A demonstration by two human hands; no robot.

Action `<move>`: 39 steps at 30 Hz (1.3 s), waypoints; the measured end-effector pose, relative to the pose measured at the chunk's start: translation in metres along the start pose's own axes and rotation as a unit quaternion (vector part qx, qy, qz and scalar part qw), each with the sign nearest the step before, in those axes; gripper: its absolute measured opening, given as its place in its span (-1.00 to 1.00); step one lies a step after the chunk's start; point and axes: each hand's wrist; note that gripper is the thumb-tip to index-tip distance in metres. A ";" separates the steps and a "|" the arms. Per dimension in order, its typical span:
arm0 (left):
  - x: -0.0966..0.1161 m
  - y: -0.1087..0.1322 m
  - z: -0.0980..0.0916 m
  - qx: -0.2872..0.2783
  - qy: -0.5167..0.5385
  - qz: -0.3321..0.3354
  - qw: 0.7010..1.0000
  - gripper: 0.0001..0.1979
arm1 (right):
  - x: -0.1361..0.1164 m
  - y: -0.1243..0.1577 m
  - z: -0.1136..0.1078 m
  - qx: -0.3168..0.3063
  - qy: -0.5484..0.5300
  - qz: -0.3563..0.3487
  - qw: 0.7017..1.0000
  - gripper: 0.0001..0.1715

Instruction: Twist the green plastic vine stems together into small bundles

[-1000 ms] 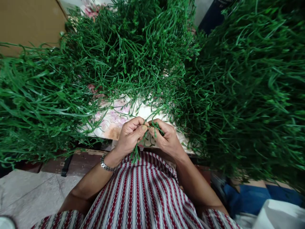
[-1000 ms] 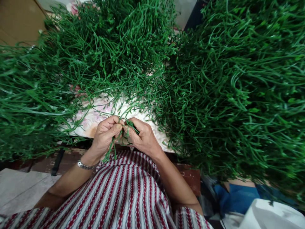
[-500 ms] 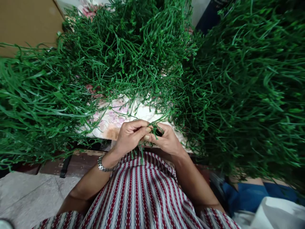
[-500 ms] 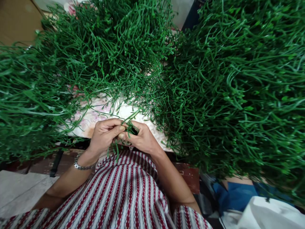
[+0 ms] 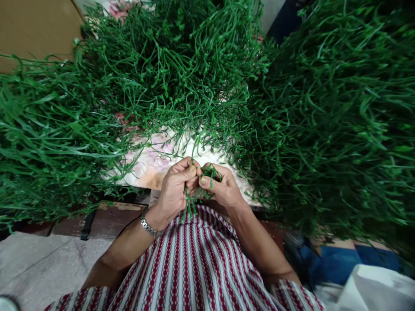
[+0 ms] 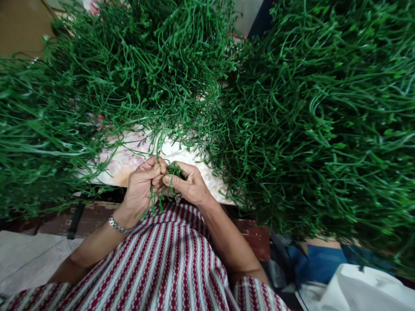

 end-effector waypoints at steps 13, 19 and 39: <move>0.000 -0.014 0.004 -0.057 -0.057 0.151 0.985 -0.90 | -0.022 0.018 -0.007 0.175 0.299 -0.116 0.931 -0.83; -0.009 -0.014 0.009 -0.006 -0.017 0.195 0.981 -0.87 | -0.005 0.006 0.006 0.228 0.304 -0.096 0.920 -0.93; 0.005 -0.009 0.012 -0.038 0.026 0.056 0.997 -0.80 | -0.008 0.008 0.002 0.190 0.404 -0.161 0.880 -0.91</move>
Point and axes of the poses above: each hand's wrist, its own y-axis away from the middle knuckle, its own z-axis out of the palm, x = y × z, and after that the axes turned 15 degrees about z, right-handed
